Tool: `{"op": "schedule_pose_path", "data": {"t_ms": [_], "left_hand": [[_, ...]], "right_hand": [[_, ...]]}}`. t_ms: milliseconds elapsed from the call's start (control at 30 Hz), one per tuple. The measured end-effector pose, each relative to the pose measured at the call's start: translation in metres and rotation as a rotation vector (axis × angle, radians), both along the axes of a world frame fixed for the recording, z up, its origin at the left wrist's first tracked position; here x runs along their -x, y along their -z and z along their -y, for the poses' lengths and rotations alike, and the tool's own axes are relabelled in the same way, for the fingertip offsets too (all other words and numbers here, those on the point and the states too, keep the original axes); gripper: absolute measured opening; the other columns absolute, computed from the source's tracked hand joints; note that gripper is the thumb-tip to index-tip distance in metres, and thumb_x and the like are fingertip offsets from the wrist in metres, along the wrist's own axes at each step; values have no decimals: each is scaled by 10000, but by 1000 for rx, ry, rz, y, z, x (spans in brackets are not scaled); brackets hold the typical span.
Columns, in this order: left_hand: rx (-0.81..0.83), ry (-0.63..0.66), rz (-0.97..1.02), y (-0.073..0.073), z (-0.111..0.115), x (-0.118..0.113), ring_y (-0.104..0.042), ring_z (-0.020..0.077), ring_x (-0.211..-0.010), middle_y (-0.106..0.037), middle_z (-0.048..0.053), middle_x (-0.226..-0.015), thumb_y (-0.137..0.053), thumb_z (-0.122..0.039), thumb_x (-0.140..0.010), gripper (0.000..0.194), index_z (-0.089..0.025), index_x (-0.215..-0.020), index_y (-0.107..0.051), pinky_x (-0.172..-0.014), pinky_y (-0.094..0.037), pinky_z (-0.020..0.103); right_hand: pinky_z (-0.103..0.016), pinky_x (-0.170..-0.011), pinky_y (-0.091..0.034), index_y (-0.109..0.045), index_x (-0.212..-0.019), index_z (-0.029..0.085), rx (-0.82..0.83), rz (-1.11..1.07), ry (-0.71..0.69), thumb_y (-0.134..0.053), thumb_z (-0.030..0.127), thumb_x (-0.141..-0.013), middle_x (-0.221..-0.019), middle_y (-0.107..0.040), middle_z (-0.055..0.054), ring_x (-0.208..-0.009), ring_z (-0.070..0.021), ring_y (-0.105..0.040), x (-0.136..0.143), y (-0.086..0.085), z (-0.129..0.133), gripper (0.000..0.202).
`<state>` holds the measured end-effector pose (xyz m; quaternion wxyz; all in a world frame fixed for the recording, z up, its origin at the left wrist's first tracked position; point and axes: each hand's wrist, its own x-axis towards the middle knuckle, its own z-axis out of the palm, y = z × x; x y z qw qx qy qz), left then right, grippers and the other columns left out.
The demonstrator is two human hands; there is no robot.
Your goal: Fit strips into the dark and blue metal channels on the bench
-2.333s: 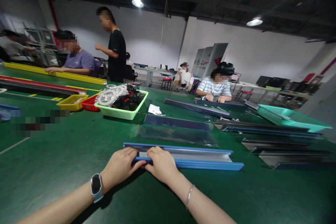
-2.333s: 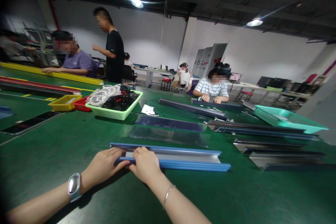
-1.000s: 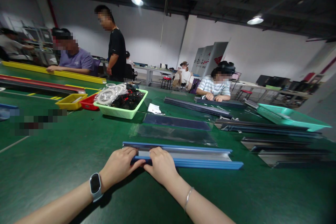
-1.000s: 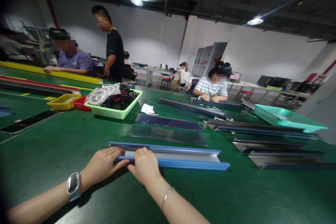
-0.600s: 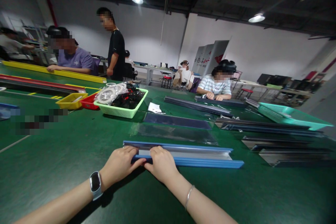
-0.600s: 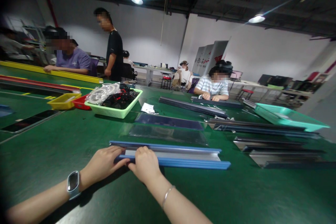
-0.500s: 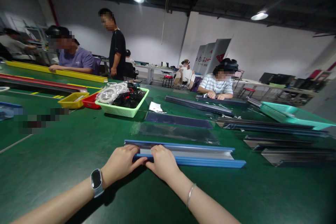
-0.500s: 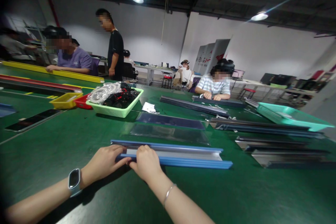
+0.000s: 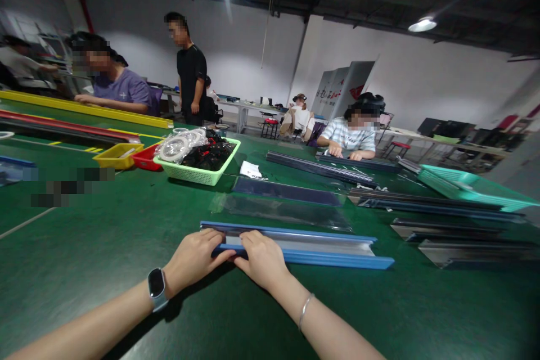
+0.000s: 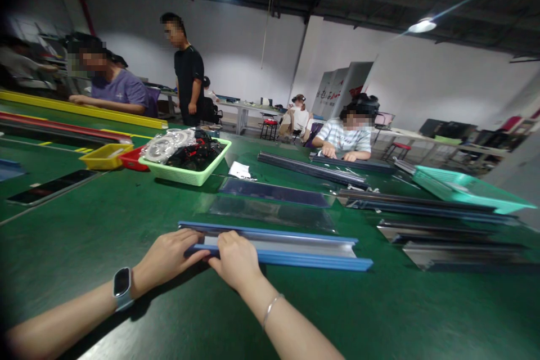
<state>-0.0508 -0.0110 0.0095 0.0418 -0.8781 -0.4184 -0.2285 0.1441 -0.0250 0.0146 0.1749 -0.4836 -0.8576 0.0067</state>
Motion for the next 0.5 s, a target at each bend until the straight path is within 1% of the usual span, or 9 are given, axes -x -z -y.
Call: {"op": "schedule_pose_path", "data": {"t_ms": [100, 167, 367, 500], "left_hand": [[20, 13, -1, -1, 0, 1, -604, 205, -903, -666, 64, -970, -433, -480, -870, 361, -181, -951, -617, -807, -480, 321], [31, 12, -7, -1, 0, 0, -604, 206, -910, -665, 63, -985, -430, -482, -871, 361, -185, -964, -614, -811, -478, 321], [79, -18, -45, -5, 2, -1, -612, 200, -842, -666, 68, -879, -409, -497, -874, 381, -182, -903, -621, -753, -481, 306], [99, -34, -70, -7, 2, -2, -611, 207, -841, -663, 74, -873, -390, -509, -876, 405, -177, -891, -621, -752, -479, 320]], "right_hand": [[-300, -848, -425, -582, -996, 156, 14, 0, -7, -592, 362, -791, -993, -629, -75, -997, -204, -535, 1, -4, 0, 291], [-302, -846, -424, -585, -987, 157, 24, 2, -10, -591, 372, -793, -987, -633, -76, -988, -204, -540, 1, -6, 0, 291], [-309, -805, -430, -591, -941, 169, 48, 25, -23, -591, 372, -790, -964, -640, -64, -958, -210, -546, 0, -9, -1, 253], [-309, -781, -436, -588, -934, 168, 37, 34, -15, -590, 374, -785, -967, -632, -61, -953, -213, -537, 0, -8, -1, 254]]}}
